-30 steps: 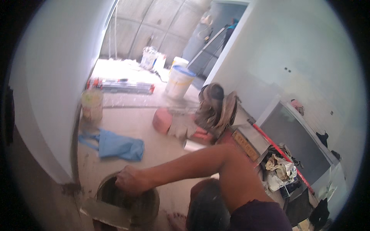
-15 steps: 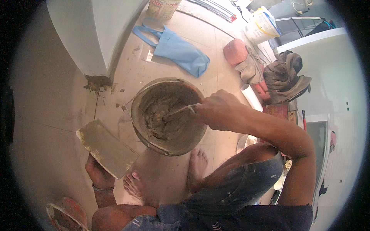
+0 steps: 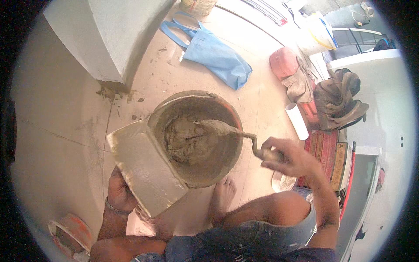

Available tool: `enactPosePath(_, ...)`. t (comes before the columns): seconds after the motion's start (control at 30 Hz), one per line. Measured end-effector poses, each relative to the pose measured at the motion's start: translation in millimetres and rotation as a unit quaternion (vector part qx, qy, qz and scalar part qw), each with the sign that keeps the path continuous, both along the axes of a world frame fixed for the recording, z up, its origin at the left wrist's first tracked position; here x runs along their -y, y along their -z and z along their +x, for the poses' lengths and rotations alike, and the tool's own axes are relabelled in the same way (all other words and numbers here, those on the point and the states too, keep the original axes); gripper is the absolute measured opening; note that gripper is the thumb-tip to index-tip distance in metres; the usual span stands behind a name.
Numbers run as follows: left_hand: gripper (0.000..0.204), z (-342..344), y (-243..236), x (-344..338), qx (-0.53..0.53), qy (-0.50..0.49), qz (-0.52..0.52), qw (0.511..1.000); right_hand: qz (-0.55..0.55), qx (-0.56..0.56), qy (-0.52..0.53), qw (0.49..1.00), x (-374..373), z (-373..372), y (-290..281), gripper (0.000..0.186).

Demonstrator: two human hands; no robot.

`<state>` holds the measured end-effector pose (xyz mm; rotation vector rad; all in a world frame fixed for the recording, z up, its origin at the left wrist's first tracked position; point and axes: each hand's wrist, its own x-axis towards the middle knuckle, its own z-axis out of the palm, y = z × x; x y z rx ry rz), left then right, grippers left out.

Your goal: The person mixes cement in a bucket using a trowel, then scoops and applies the cement to the floor near a wall using a trowel and a larger flat tool. The person smooths the applied cement along the base of the wall.

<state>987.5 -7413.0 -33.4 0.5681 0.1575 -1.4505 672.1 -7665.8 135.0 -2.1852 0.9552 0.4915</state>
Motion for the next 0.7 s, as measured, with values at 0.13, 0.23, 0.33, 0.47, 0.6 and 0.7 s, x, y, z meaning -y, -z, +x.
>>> enactPosePath(0.13,0.036,-8.2,-17.2,29.4,-0.043,0.085,-0.012,0.995,0.022,0.102,0.055,0.993,-27.2,-22.0,44.1,0.036)
enactPosePath(0.23,0.038,-19.3,-24.7,39.3,-0.118,0.126,-0.001,0.985,-0.017,0.22,0.049,0.974,-48.2,-19.8,71.3,0.033)
enactPosePath(0.33,0.047,-36.2,-30.0,53.2,-0.182,0.156,-0.082,0.967,-0.074,0.274,0.038,0.958,-56.3,-17.1,83.5,0.04)
enactPosePath(0.47,0.062,-63.9,-26.7,60.3,-0.315,0.142,-0.216,0.913,-0.124,0.324,0.017,0.938,-66.1,-17.2,103.4,0.044)
enactPosePath(0.6,0.077,-82.6,0.9,43.4,-0.332,0.131,-0.247,0.901,-0.164,0.352,0.01,0.922,-79.6,-15.4,107.7,0.05)
enactPosePath(0.7,0.082,-82.6,11.2,39.6,-0.308,0.132,-0.262,0.905,-0.173,0.357,0.002,0.918,-79.2,-13.4,105.9,0.053)
